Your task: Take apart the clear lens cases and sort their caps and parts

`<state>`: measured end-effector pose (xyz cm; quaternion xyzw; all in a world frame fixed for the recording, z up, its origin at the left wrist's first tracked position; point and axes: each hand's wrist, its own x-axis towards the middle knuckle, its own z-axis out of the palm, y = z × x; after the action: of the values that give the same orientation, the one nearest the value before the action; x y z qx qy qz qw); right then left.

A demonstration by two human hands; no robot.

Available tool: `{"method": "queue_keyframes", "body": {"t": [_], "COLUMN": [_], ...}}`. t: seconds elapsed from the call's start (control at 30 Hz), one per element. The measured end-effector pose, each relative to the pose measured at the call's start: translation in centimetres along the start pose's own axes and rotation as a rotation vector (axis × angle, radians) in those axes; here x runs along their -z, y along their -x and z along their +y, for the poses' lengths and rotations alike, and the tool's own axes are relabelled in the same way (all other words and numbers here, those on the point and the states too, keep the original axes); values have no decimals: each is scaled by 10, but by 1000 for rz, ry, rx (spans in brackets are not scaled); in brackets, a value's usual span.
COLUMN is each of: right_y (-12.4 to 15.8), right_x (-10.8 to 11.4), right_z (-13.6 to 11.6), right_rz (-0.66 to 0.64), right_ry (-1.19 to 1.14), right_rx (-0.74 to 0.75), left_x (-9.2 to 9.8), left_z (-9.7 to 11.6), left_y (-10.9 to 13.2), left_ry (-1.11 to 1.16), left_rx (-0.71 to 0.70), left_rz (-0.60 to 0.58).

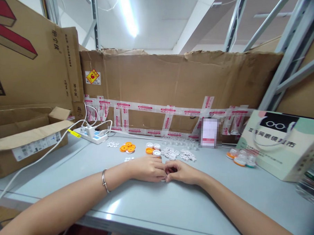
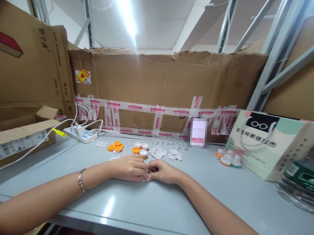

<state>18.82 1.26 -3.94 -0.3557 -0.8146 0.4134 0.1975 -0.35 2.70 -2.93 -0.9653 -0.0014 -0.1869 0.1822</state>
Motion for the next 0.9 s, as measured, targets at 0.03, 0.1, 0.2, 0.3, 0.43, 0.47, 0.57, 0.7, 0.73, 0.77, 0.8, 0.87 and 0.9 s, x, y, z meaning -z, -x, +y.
{"method": "queue_keyframes", "body": {"t": [0.03, 0.1, 0.2, 0.3, 0.43, 0.47, 0.57, 0.7, 0.73, 0.77, 0.8, 0.87, 0.9], "right_y": [0, -1, -1, 0, 1, 2, 2, 1, 0, 0, 0, 1, 1], "right_x": [0, 0, -1, -1, 0, 1, 1, 1, 1, 1, 1, 1, 1], "right_z": [0, 2, 4, 6, 6, 6, 6, 7, 7, 7, 7, 7, 7], "right_rz": [-4, -12, -3, 4, -3, -3, -1, -3, -4, -3, -2, 3, 7], "right_ry": [-6, -12, -10, -33, -45, -41, -31, -26, -23, -21, -20, -20, -22], "right_rx": [4, 13, -4, -42, -75, -77, -75, -80, -84, -86, -87, -86, -85], "left_x": [-2, -5, -2, 14, 46, 52, 62, 62, 61, 61, 61, 59, 58], "left_z": [1, 1, -3, -13, -31, -34, -41, -44, -44, -43, -42, -39, -35], "left_y": [0, -1, 1, 8, 23, 27, 37, 42, 42, 42, 40, 35, 31], "left_ry": [36, 104, 186, 215, 224, 231, 305, 447, 457, 458, 449, 402, 371], "left_rx": [25, 65, 153, 269, 517, 595, 741, 789, 799, 801, 790, 734, 693], "left_rz": [7, 23, 31, -26, -277, -341, -477, -568, -582, -587, -575, -487, -418]}}
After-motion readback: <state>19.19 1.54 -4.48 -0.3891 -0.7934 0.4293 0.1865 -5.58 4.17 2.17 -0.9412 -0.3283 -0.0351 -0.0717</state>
